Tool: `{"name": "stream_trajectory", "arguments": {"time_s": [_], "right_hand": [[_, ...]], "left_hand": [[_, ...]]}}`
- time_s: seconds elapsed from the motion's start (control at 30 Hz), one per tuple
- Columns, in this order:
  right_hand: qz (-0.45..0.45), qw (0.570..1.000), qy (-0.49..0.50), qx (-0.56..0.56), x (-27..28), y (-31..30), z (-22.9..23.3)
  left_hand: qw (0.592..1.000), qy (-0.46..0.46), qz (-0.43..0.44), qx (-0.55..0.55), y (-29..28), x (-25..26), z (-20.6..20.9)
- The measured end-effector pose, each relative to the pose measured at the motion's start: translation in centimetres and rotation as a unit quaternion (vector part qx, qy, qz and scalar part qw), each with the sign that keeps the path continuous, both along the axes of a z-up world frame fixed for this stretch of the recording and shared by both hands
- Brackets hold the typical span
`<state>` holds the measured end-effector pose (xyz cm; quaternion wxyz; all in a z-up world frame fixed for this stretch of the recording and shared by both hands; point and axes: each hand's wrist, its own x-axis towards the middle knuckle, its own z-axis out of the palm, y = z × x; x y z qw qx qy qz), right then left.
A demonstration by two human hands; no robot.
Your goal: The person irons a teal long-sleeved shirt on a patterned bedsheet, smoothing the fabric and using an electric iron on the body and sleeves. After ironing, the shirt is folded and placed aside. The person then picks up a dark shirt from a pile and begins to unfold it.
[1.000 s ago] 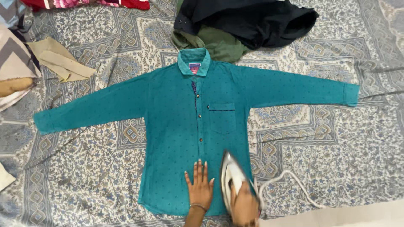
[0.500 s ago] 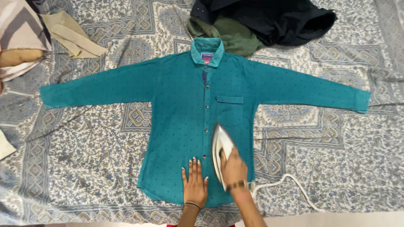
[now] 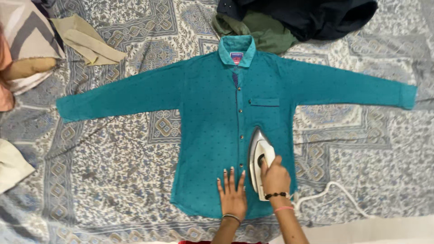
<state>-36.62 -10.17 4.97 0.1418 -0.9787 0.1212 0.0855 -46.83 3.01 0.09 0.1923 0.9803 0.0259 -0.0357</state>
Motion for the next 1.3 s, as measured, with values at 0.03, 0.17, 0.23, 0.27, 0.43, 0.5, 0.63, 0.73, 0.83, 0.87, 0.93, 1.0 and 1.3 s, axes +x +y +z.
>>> {"name": "stream_trajectory", "arguments": {"time_s": [0.03, 0.17, 0.23, 0.27, 0.43, 0.5, 0.63, 0.73, 0.83, 0.87, 0.93, 1.0, 1.3], "right_hand": [[-0.010, 1.000, 0.010, 0.008, -0.9, -0.1, 0.0], [-0.051, 0.994, 0.092, 0.007, -8.5, 0.3, 0.6], [-0.055, 0.994, 0.099, 0.006, -11.9, 0.6, 1.6], [-0.067, 0.994, 0.087, 0.017, -12.9, 0.9, 2.3], [-0.092, 0.994, 0.036, 0.035, -9.1, 5.7, 4.8], [-0.043, 0.997, 0.006, 0.061, -4.0, 8.7, 4.3], [-0.023, 0.998, -0.006, 0.052, 5.5, 14.1, 2.3], [-0.016, 0.998, 0.002, 0.053, 4.6, 15.4, 1.9], [-0.019, 0.996, 0.067, 0.062, -1.6, 16.2, 3.3], [-0.004, 0.996, 0.070, 0.062, -4.0, 16.6, 3.6], [0.013, 0.996, 0.073, 0.055, -6.4, 16.9, 3.6], [0.011, 0.997, 0.065, 0.044, -6.3, 16.9, 3.0], [0.037, 0.997, -0.005, 0.064, 1.8, 17.8, 1.0]], "left_hand": [[0.999, 0.021, -0.011, -0.028, 0.2, 0.0, 0.2], [0.995, 0.049, -0.053, -0.076, 4.4, 0.5, 1.0], [0.999, 0.029, -0.036, -0.017, 8.9, 1.5, 1.3], [0.999, 0.016, -0.027, 0.012, 11.4, 2.2, 1.5], [0.988, 0.059, 0.137, 0.032, 19.9, 4.8, 1.9], [0.986, 0.063, 0.156, -0.007, 21.2, 4.3, 1.8], [0.962, 0.249, 0.111, -0.006, 23.2, 2.4, 1.4], [0.993, 0.075, 0.030, -0.086, 24.2, 0.1, 0.8], [0.989, 0.110, 0.015, -0.095, 25.1, 0.2, 0.8], [0.987, 0.127, 0.016, -0.099, 25.4, 0.4, 0.8], [0.980, 0.166, 0.022, -0.112, 25.5, 0.4, 0.9], [0.971, 0.200, 0.016, -0.127, 25.7, 0.0, 1.2], [0.924, 0.213, 0.134, -0.288, 26.7, -3.6, 0.8]]}}
